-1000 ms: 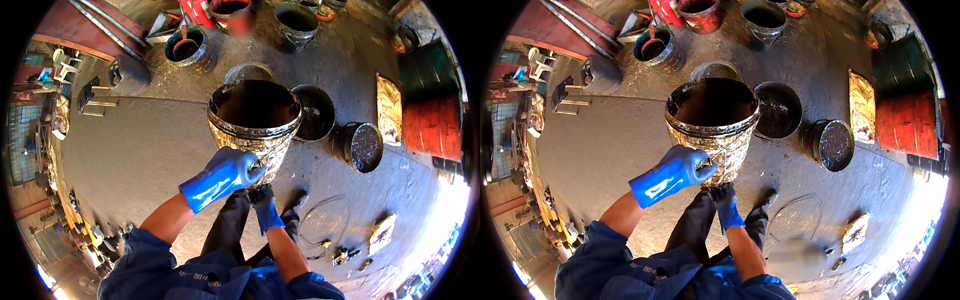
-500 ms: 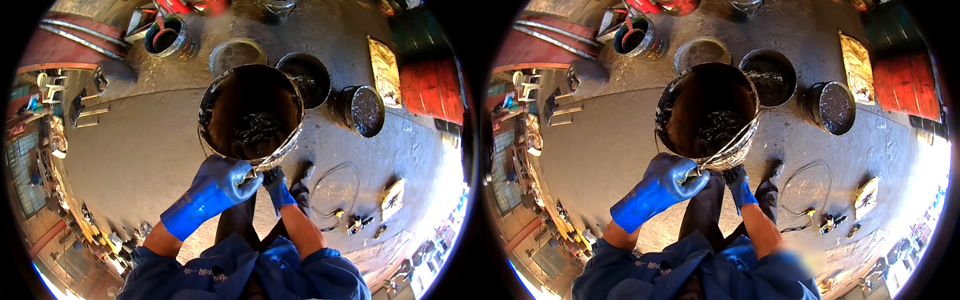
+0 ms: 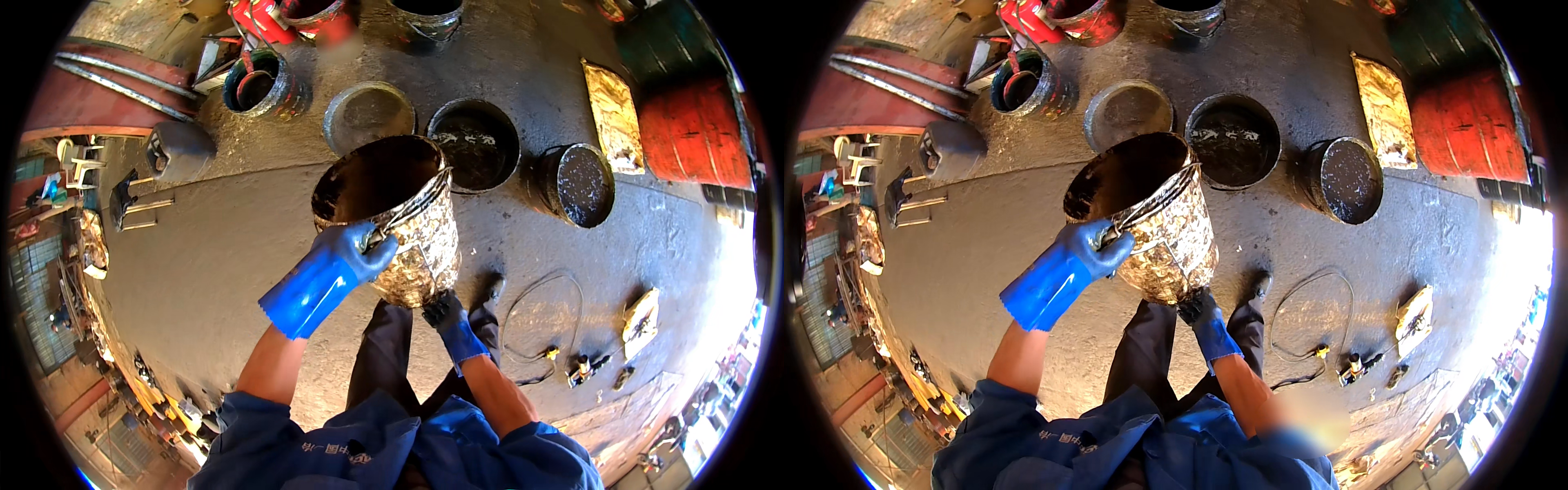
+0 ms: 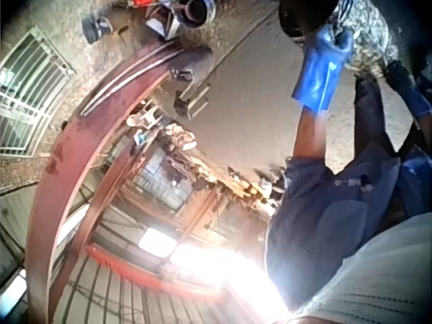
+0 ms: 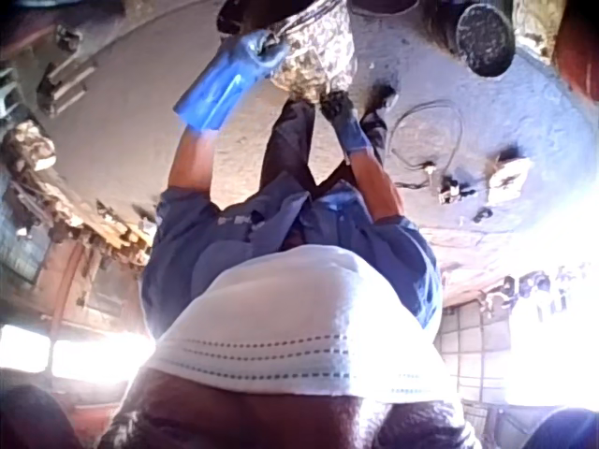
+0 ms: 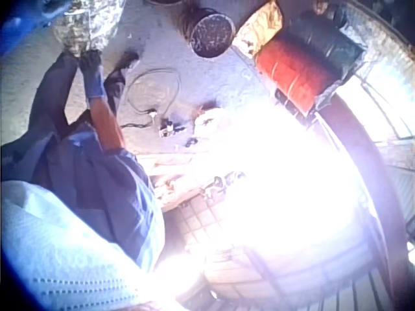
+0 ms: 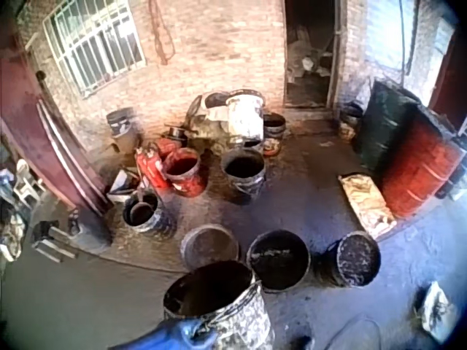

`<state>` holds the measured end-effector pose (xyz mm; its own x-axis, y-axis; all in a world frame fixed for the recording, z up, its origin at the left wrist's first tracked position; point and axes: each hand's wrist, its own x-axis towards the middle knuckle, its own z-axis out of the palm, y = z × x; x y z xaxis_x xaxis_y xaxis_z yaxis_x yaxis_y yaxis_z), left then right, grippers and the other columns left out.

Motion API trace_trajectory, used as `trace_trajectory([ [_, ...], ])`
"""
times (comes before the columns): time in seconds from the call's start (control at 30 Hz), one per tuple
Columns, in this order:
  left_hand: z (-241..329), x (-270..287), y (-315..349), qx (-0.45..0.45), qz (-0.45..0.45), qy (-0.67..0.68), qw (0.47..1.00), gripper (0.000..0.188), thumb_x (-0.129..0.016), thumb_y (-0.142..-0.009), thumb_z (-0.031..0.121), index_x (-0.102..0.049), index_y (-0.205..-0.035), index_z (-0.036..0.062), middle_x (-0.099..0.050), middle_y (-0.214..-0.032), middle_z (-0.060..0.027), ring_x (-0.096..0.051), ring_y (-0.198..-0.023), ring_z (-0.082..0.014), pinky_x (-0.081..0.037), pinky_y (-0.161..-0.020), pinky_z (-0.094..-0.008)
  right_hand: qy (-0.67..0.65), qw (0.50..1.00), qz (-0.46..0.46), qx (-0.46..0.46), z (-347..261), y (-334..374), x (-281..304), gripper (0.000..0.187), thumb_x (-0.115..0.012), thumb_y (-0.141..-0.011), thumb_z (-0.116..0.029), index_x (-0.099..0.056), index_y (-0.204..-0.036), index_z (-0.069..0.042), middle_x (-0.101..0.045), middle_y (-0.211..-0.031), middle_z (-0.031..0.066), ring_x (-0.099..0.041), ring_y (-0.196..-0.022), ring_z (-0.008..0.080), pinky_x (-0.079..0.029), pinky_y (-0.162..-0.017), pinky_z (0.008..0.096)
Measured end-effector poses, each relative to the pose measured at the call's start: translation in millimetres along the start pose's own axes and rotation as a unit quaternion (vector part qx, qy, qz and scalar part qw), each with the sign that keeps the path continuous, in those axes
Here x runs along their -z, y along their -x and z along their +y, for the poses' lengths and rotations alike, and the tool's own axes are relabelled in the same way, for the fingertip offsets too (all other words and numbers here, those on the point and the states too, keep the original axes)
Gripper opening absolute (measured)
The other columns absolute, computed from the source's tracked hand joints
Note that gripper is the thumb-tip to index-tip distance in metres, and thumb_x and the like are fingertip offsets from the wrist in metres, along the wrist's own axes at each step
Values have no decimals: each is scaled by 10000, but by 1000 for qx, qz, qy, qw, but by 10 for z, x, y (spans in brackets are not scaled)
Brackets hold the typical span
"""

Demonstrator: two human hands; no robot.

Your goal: The person scoops a dark liquid from a bucket using a small red container and pours it into another bucket. They repeat this process multiple times, transferring the liquid between different buckets on the floor.

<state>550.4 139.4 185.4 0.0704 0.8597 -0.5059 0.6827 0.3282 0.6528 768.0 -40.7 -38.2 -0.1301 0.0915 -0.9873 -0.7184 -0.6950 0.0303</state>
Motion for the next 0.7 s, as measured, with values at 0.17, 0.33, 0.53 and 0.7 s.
trace_trajectory([
  [0.17,-15,94,-248,80,-43,52,995,329,-652,-764,292,-633,-892,-11,-653,-718,-58,-585,-607,-82,-483,-572,-245,6,1000,-28,4,-72,198,-27,385,-566,-800,-461,-493,-942,-111,-566,-862,104,-555,-801,314,-469,-730,490],
  [0.33,-66,55,-674,86,-47,74,992,262,-645,-776,257,-628,-837,3,-641,-722,-53,-574,-633,-82,-479,-587,-245,-19,997,-72,13,-304,523,-123,418,-588,-788,-455,-488,-957,-86,-569,-855,108,-566,-841,325,-472,-752,467],
  [0.53,-343,-60,-1047,50,-45,4,998,258,-648,-779,292,-624,-780,35,-608,-655,-17,-533,-587,-71,-449,-538,-246,-101,966,-237,6,-378,1002,-752,328,-595,-804,-408,-463,-667,-140,-480,-637,20,-552,-774,246,-466,-703,362],
  [0.7,-455,-153,-1283,31,-39,-58,997,432,-654,-723,460,-650,-830,42,-651,-726,-86,-597,-623,-151,-482,-581,-289,-188,890,-416,-6,-405,605,-756,259,-477,-878,-375,-487,-794,-131,-548,-755,50,-575,-748,244,-482,-669,364],
])
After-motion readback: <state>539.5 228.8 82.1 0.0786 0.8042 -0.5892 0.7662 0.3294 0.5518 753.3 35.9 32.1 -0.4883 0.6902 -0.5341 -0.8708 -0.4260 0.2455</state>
